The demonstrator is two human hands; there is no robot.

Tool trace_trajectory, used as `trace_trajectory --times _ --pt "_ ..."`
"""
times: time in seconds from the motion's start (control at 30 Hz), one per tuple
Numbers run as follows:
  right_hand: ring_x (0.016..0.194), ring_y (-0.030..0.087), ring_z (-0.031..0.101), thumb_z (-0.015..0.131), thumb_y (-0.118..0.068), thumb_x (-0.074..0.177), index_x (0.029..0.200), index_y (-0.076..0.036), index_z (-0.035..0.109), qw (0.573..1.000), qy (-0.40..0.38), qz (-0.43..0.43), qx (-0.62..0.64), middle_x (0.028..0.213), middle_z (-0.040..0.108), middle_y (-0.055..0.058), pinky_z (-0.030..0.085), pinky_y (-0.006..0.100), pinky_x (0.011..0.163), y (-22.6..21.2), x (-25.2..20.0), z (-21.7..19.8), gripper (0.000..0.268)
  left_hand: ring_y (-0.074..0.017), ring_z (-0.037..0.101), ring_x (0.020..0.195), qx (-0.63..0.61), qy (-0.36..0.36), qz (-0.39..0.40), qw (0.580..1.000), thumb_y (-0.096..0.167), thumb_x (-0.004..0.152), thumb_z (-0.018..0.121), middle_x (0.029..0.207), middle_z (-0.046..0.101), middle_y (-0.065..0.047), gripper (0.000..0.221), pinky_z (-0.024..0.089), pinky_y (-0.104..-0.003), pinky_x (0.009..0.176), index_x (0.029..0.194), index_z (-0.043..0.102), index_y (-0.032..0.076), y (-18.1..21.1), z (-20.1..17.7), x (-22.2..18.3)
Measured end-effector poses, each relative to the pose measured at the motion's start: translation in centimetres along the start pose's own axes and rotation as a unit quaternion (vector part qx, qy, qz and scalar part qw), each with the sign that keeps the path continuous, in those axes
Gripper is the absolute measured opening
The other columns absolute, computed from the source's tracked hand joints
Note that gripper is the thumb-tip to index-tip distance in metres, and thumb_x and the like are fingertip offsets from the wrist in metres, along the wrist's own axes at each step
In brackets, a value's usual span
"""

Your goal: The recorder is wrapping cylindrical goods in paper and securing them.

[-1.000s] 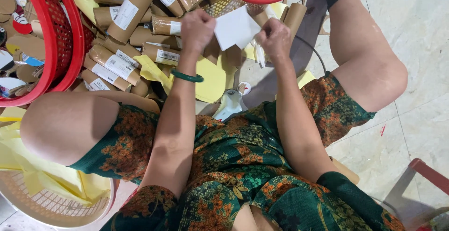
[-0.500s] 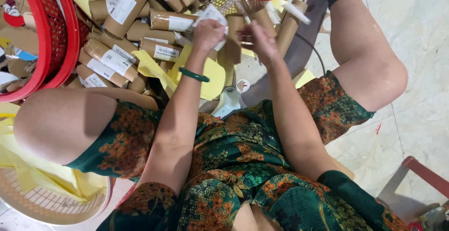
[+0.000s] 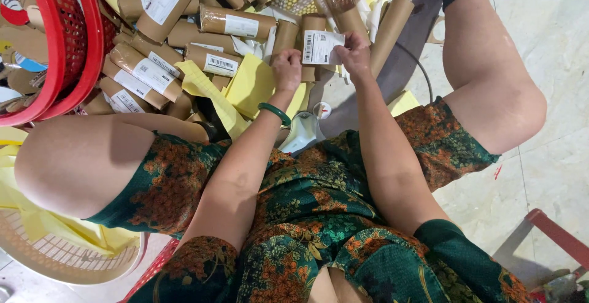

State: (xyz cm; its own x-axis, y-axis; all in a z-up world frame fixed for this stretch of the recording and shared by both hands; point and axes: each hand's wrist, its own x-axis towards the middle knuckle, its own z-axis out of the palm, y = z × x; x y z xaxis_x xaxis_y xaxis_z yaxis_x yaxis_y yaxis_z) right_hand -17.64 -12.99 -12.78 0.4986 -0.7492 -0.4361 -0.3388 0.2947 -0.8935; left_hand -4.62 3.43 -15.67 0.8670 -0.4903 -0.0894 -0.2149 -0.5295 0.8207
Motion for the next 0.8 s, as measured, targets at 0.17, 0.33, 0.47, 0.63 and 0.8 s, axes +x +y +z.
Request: trace_trajectory --times 0.17,0.33,0.47,0.63,0.8 --pt "0.075 0.012 0.065 0.074 0.001 0.081 0.102 -0.003 0.065 0.990 0.031 -0.059 -0.124 0.085 0.069 0.004 0.057 0.030 0.070 2.8 0.7 -0.2 0.024 -0.0339 0.065 0.107 0.005 -0.070 0.020 0.997 0.008 0.093 0.065 0.110 0.070 -0.015 0.020 0.051 -0.044 0.098 0.113 0.068 0.005 4.7 -1.6 -2.1" --pt "0.078 0.015 0.070 0.072 -0.003 0.081 0.105 -0.004 0.065 0.977 0.048 -0.055 -0.201 0.087 0.073 0.006 0.058 0.032 0.074 2.2 0.3 -0.1 0.025 -0.0385 0.048 0.134 0.078 -0.111 0.116 0.984 0.006 0.085 0.068 0.141 0.053 -0.017 0.054 0.042 -0.046 0.115 0.137 0.056 0.002 5.5 0.0 -3.4" --pt "0.078 0.017 0.071 0.073 -0.002 0.078 0.107 -0.003 0.065 0.973 0.051 -0.090 -0.207 0.088 0.073 0.008 0.058 0.032 0.074 1.7 0.2 0.1 0.030 -0.0456 0.038 0.139 0.221 -0.137 0.121 0.958 0.008 0.080 0.073 0.157 0.030 -0.022 0.081 0.040 -0.055 0.108 0.149 0.034 -0.006 6.5 1.6 -3.3" --pt "0.078 0.018 0.070 0.080 -0.007 0.078 0.106 -0.001 0.064 0.964 0.048 -0.104 -0.239 0.089 0.073 0.009 0.057 0.033 0.073 2.3 0.3 0.3 0.033 -0.0449 0.041 0.135 0.293 -0.137 0.028 0.946 0.002 0.087 0.070 0.166 0.023 -0.023 0.087 0.047 -0.052 0.100 0.157 0.019 -0.007 6.5 3.3 -2.7" --pt "0.079 0.013 0.072 0.080 -0.016 0.081 0.107 -0.005 0.068 0.981 0.047 0.028 -0.188 0.088 0.076 0.006 0.058 0.031 0.074 -0.3 -0.4 1.4 0.030 -0.0469 0.046 0.128 0.193 -0.191 -0.107 0.956 0.009 0.069 0.079 0.142 0.039 -0.027 0.098 0.048 -0.046 0.103 0.147 0.022 -0.007 8.3 1.5 -1.8"
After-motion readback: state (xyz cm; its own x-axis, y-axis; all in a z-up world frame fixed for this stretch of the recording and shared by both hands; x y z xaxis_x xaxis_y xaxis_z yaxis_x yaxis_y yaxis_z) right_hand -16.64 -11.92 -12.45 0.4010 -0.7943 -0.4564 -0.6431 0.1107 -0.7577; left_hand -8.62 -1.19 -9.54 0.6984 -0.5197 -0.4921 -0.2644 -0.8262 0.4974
